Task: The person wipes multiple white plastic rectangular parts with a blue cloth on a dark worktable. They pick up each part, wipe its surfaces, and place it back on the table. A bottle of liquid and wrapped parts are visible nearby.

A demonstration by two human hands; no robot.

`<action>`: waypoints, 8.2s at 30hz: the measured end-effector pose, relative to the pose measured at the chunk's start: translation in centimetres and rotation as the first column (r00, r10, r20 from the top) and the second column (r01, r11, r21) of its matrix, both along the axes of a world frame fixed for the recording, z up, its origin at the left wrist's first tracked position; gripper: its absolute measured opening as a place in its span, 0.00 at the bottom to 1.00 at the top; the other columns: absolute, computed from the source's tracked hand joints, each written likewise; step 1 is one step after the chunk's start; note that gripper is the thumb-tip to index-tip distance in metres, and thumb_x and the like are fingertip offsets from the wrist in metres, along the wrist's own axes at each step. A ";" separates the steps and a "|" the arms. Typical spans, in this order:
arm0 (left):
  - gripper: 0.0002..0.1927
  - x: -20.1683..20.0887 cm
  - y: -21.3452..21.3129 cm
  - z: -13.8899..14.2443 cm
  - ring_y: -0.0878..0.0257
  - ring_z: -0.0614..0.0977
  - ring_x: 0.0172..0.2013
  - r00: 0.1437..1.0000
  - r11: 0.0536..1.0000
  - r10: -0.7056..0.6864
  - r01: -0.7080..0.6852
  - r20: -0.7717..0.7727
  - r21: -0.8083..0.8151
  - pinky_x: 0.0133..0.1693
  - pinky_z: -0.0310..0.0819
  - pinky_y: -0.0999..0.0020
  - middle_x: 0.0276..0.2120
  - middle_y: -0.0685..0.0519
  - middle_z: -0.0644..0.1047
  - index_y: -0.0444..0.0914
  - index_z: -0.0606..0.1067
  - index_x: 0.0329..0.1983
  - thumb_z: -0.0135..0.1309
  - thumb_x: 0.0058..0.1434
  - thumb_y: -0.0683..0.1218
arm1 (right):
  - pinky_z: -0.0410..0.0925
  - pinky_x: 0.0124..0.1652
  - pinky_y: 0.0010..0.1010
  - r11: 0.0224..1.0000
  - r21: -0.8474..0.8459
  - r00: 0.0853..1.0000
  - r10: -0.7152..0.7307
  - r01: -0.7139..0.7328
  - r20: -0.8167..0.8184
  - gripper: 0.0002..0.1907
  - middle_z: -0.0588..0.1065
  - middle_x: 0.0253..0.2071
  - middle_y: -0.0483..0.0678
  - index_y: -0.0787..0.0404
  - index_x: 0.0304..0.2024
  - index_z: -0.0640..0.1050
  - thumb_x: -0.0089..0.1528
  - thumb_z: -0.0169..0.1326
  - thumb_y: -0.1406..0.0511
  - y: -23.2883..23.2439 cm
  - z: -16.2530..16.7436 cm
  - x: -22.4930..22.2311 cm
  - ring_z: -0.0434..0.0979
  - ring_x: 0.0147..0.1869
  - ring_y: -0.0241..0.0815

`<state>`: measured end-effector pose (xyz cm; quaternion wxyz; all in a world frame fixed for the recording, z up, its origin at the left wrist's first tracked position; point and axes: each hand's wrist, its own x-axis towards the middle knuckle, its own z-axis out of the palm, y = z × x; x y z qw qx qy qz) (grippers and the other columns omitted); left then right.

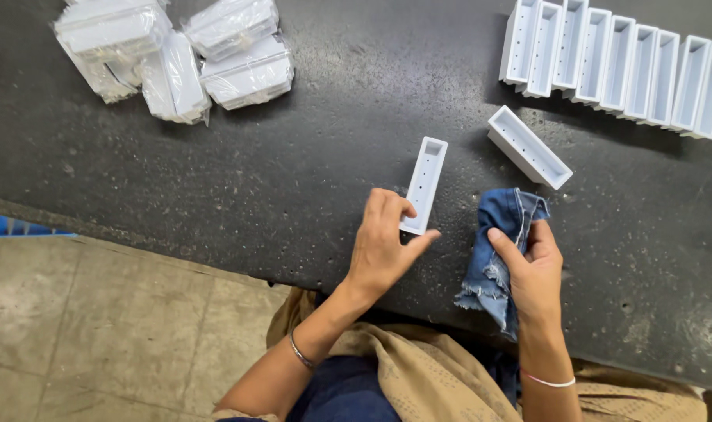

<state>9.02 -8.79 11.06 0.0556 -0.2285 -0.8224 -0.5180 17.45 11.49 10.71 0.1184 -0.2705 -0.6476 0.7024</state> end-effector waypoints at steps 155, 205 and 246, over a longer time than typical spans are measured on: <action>0.11 -13.6 10.3 -2.0 0.50 0.78 0.51 0.939 0.969 0.180 -0.221 -0.294 -0.110 0.45 0.76 0.57 0.51 0.48 0.72 0.34 0.72 0.30 0.65 0.54 0.41 | 0.68 0.60 0.27 0.968 0.134 0.944 -0.168 0.212 -0.284 0.22 0.77 0.53 0.43 0.63 0.57 0.74 0.61 0.64 0.73 9.3 -1.8 10.0 0.76 0.55 0.33; 0.15 5.4 1.2 0.3 0.52 0.77 0.22 0.995 0.993 0.041 -0.030 0.096 -0.111 0.36 0.71 0.54 0.20 0.51 0.78 0.39 0.76 0.56 0.55 0.68 0.48 | 0.71 0.50 0.27 0.830 0.551 0.983 0.160 -0.084 -0.091 0.19 0.79 0.45 0.48 0.66 0.51 0.75 0.61 0.66 0.67 -0.6 3.6 -0.7 0.77 0.47 0.34; 0.24 4.4 1.8 -1.7 0.48 0.73 0.20 0.983 1.000 0.004 -0.001 0.186 -0.014 0.33 0.70 0.55 0.21 0.46 0.76 0.44 0.72 0.67 0.54 0.67 0.47 | 0.72 0.48 0.26 0.893 0.420 0.973 0.215 -0.161 -0.084 0.17 0.77 0.43 0.44 0.64 0.49 0.75 0.60 0.66 0.72 -0.8 0.7 -4.5 0.74 0.46 0.31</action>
